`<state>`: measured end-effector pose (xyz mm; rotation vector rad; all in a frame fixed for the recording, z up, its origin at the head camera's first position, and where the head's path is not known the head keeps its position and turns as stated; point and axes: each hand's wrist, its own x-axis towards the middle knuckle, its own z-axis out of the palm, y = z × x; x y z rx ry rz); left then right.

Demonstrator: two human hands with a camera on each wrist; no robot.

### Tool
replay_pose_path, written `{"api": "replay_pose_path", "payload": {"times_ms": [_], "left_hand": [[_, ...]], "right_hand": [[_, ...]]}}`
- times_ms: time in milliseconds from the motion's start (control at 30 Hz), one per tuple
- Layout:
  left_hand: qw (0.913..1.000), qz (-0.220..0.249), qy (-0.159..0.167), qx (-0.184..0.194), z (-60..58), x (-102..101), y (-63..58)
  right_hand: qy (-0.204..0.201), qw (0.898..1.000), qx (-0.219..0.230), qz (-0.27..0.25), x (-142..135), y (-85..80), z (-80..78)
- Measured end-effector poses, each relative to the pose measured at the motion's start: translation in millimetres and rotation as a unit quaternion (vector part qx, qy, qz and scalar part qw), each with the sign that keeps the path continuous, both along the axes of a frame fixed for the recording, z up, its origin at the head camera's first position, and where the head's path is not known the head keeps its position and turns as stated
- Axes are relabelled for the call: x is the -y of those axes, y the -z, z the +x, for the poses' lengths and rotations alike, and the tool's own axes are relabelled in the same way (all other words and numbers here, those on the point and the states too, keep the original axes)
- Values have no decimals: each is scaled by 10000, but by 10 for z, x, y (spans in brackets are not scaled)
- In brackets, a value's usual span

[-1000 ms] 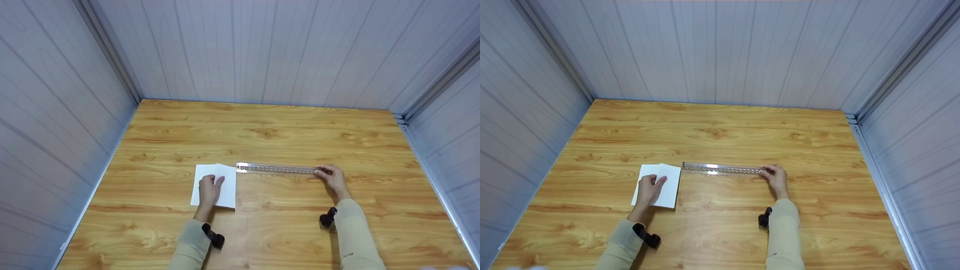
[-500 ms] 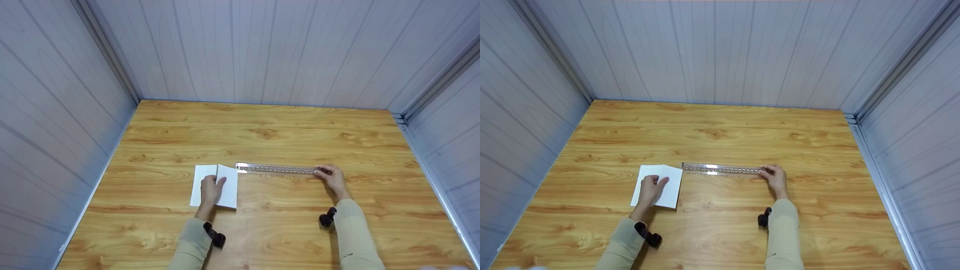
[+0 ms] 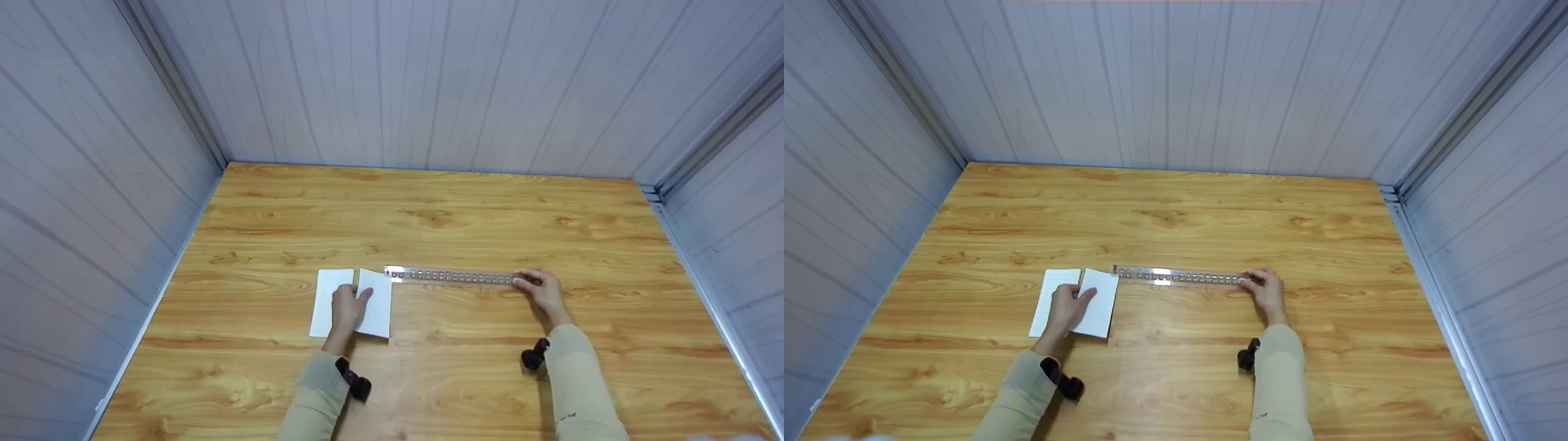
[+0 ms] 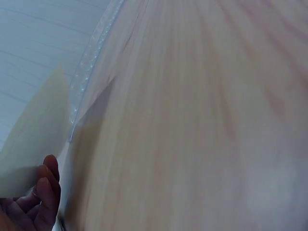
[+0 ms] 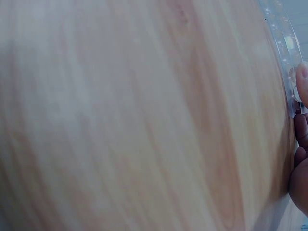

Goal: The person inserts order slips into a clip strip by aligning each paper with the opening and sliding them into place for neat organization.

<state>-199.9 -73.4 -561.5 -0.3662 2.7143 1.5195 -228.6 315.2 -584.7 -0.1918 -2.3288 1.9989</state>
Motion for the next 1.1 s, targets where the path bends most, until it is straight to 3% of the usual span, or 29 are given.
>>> {"api": "replay_pose_path", "payload": {"times_ms": [100, 167, 333, 500, 667, 1100], "left_hand": [[10000, -55, 2, -39, -11, -11, 5], [10000, -89, -10, -14, -19, -22, 5], [9998, -193, 17, 102, -38, -47, 1], [9996, -213, 65, 157, -49, -61, 5], [9998, -190, 92, 52, -52, -83, 9], [9998, -34, 83, 162, -86, -160, 30]], "right_hand": [[-12, 9986, 112, -524, 4, 6, -1], [-3, 9986, 127, -509, 3, 8, -2], [-35, 9999, 123, -46, -8, 12, -20], [-85, 9998, 146, -103, -3, -4, -19], [-194, 9971, -73, 732, -34, -37, -10], [-179, 9933, -64, 1139, -47, -36, -9]]}}
